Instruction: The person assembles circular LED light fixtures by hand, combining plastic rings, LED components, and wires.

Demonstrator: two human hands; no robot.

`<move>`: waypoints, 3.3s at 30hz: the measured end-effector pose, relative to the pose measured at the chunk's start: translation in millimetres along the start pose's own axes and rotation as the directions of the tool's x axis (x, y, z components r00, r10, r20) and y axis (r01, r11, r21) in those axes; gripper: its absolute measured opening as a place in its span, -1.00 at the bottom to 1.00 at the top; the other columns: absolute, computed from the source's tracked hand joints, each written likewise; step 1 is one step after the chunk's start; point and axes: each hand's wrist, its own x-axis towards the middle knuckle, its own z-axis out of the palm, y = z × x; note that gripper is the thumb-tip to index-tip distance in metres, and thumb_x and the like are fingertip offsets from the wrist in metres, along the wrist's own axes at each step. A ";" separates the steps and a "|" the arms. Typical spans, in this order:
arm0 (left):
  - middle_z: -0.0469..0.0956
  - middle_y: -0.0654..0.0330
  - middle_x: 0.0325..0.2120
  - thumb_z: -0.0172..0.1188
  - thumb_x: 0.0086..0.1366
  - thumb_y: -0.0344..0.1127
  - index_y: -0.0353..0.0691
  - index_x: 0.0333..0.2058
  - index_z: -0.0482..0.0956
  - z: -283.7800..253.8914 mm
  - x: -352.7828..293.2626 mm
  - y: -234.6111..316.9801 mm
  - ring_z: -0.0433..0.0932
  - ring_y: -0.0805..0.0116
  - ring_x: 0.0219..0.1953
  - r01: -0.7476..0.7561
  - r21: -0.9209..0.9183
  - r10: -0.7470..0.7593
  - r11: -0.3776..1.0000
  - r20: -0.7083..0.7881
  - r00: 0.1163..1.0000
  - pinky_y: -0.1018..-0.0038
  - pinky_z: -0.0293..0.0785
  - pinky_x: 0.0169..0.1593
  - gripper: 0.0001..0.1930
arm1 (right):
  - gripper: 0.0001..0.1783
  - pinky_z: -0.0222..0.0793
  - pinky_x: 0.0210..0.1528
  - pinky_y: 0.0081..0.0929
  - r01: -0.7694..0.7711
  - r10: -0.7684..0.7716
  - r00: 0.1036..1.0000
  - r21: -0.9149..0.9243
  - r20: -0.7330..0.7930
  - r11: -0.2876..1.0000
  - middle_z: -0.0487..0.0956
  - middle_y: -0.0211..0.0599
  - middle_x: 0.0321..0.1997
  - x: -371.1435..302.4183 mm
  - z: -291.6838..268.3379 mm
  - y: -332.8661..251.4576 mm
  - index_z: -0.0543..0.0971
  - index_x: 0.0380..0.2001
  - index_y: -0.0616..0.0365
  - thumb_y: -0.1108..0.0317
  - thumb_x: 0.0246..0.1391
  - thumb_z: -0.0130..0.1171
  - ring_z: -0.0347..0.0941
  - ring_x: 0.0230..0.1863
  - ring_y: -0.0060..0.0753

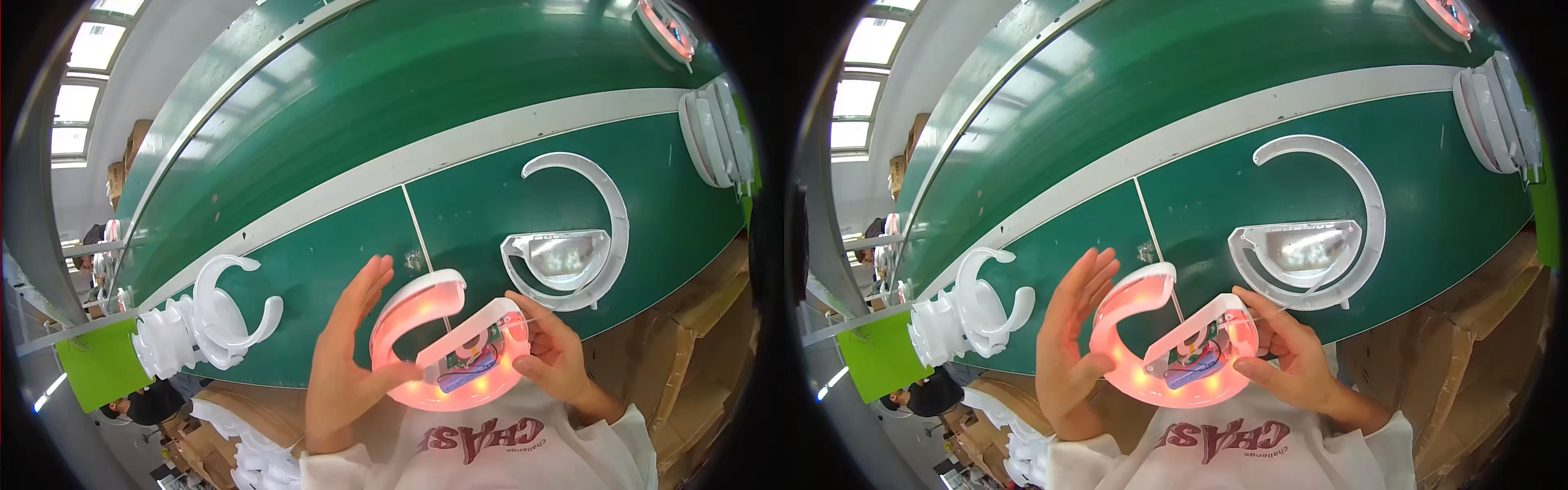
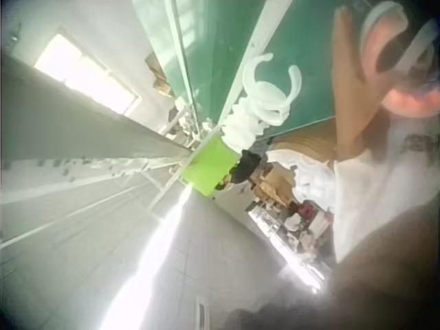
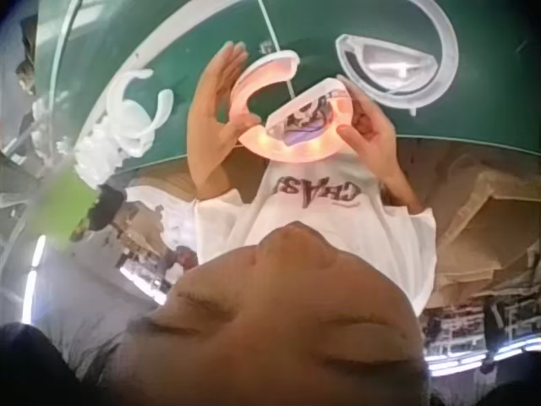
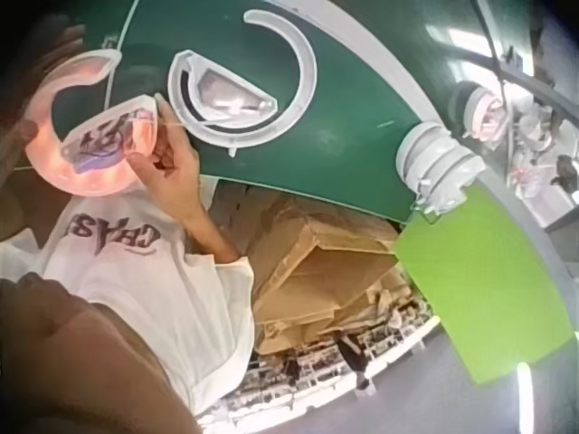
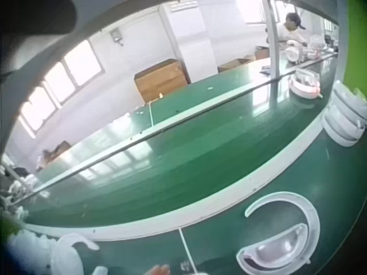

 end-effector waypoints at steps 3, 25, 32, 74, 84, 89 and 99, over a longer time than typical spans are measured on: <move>0.42 -0.12 0.20 0.61 -0.12 -0.17 -0.25 0.34 0.19 7.4 15.4 12.6 0.49 0.02 0.19 0.007 0.297 -0.031 0.955 0.077 0.997 0.30 0.48 0.16 0.07 | -0.11 0.43 0.16 -0.40 -0.034 0.036 0.998 0.040 -0.052 0.999 0.49 -0.06 0.18 2.8 4.0 -5.3 0.05 0.41 0.32 0.42 0.14 0.31 0.49 0.14 -0.36; 0.66 0.08 -0.35 0.43 0.06 -0.41 -0.27 -0.18 0.64 34.0 38.9 1.4 0.68 0.21 -0.36 -0.079 0.685 0.092 0.724 0.017 0.996 0.44 0.54 -0.29 -0.69 | -0.19 0.44 0.14 -0.39 -0.034 0.031 0.999 -0.125 -0.026 0.992 0.51 -0.03 0.16 7.0 7.8 -4.1 0.09 0.39 0.31 0.38 0.19 0.26 0.51 0.12 -0.34; 0.60 0.19 -0.39 0.48 0.01 -0.29 -0.22 -0.24 0.62 37.0 40.3 -10.8 0.59 0.20 -0.39 -0.078 0.649 0.156 0.757 -0.063 0.986 0.37 0.48 -0.35 -0.67 | -0.19 0.47 0.01 -0.48 -0.012 -0.036 0.991 -0.349 -0.132 0.937 0.57 -0.12 0.01 3.9 17.3 -9.5 0.16 0.36 0.34 0.30 0.15 0.30 0.56 -0.03 -0.39; 0.49 0.02 0.00 0.37 0.11 -0.28 -0.22 0.02 0.58 -0.4 -34.0 -2.2 0.55 0.12 -0.07 -0.207 0.717 0.362 0.666 -0.067 0.930 0.24 0.48 0.03 -0.54 | -0.31 0.31 -0.59 -0.55 0.257 -0.461 0.883 -0.917 0.094 0.306 0.58 -0.33 -0.43 -9.3 -18.4 -31.9 0.53 0.05 0.27 0.23 -0.18 0.48 0.44 -0.58 -0.47; 0.20 0.02 0.07 0.12 0.37 -0.45 -0.35 0.30 0.12 5.7 -61.8 -39.6 0.60 0.29 -0.16 0.184 0.012 -0.183 0.983 -0.063 0.981 0.49 0.68 -0.22 -0.42 | -0.57 0.41 -0.45 -0.38 0.252 -0.165 0.928 -0.887 0.335 -0.387 0.51 -0.21 -0.09 3.1 -40.3 -71.4 0.50 -0.04 0.16 0.33 -0.01 0.32 0.50 -0.43 -0.26; 0.28 0.02 -0.03 0.13 0.36 -0.31 -0.30 0.21 0.27 -11.7 -28.6 -41.5 0.61 0.26 -0.29 0.056 0.141 -0.056 0.988 -0.002 0.998 0.44 0.65 -0.36 -0.51 | -0.66 0.41 -0.47 -0.23 0.276 -0.211 0.891 -0.848 0.403 -0.452 0.49 -0.20 -0.25 21.6 -39.4 -95.1 0.48 -0.13 0.14 0.34 0.01 0.28 0.54 -0.34 -0.12; 0.25 -0.25 0.00 0.16 0.19 -0.30 -0.56 -0.02 0.26 -28.0 222.7 -5.7 0.65 -0.11 -0.45 -0.005 0.047 0.024 0.999 -0.412 0.911 0.29 0.70 -0.48 -0.51 | -0.72 0.44 -0.27 -0.06 0.197 -0.408 0.750 -0.766 0.520 -0.612 0.45 -0.03 -0.11 265.2 -126.1 -158.2 0.44 -0.07 0.22 0.40 0.15 0.15 0.52 -0.25 0.16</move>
